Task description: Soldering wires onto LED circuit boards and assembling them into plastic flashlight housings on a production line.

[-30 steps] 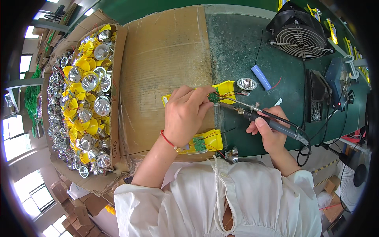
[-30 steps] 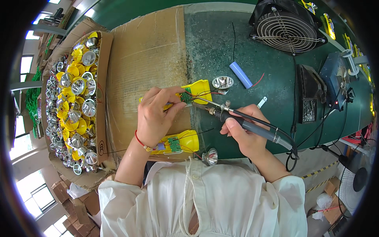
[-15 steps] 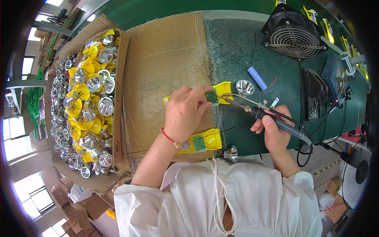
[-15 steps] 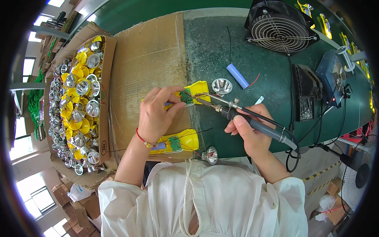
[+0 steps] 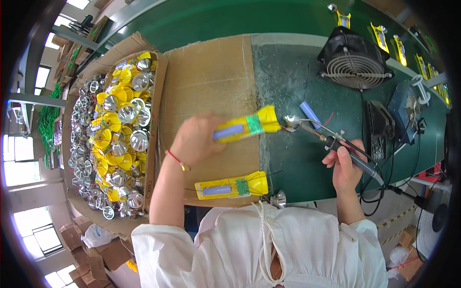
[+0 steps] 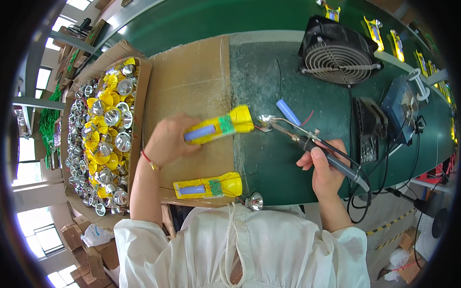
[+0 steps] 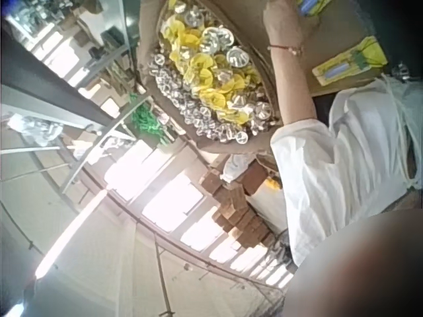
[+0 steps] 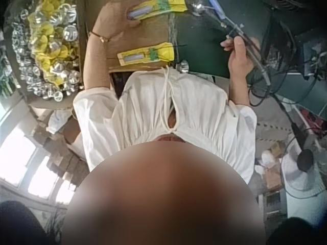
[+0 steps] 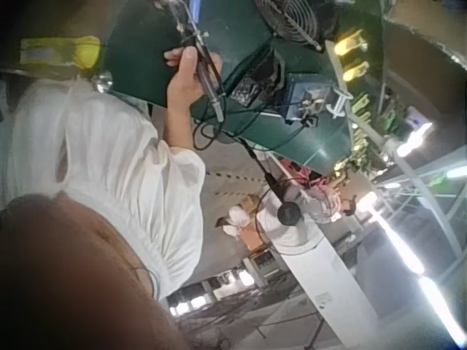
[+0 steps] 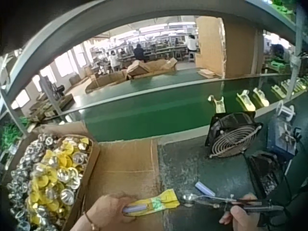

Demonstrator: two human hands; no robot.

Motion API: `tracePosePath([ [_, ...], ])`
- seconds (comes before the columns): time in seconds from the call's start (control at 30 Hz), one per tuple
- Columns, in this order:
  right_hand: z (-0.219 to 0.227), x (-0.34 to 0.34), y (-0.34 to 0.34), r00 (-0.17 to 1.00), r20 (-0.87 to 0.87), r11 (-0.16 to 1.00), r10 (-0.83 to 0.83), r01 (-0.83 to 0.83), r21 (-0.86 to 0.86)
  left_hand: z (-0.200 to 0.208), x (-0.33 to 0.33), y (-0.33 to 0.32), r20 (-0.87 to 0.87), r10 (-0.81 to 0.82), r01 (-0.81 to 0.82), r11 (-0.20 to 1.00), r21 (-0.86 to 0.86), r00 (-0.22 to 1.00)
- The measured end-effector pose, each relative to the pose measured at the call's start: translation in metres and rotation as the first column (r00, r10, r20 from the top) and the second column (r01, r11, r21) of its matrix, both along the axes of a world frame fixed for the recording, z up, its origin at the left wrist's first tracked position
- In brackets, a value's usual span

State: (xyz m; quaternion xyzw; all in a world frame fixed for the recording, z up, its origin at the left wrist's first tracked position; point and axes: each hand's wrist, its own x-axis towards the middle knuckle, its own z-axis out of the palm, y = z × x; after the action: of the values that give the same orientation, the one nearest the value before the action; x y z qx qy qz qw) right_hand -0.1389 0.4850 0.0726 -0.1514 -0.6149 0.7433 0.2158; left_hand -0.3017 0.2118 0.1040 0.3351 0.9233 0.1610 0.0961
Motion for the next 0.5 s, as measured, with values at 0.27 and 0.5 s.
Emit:
tracePosePath([
  [0.27, -0.001, 0.0, 0.008, 0.999, 0.015, 0.999, -0.047, 0.047, 0.006, -0.013, -0.191, 0.047, -0.254, 0.429, -0.399, 0.902, 0.163, 0.867],
  [0.5, -0.008, 0.011, -0.002, 0.999, 0.053, 0.999, -0.006, 0.008, -0.035, -0.04, -0.189, 0.058, -0.261, 0.465, -0.442, 0.885, 0.145, 0.846],
])
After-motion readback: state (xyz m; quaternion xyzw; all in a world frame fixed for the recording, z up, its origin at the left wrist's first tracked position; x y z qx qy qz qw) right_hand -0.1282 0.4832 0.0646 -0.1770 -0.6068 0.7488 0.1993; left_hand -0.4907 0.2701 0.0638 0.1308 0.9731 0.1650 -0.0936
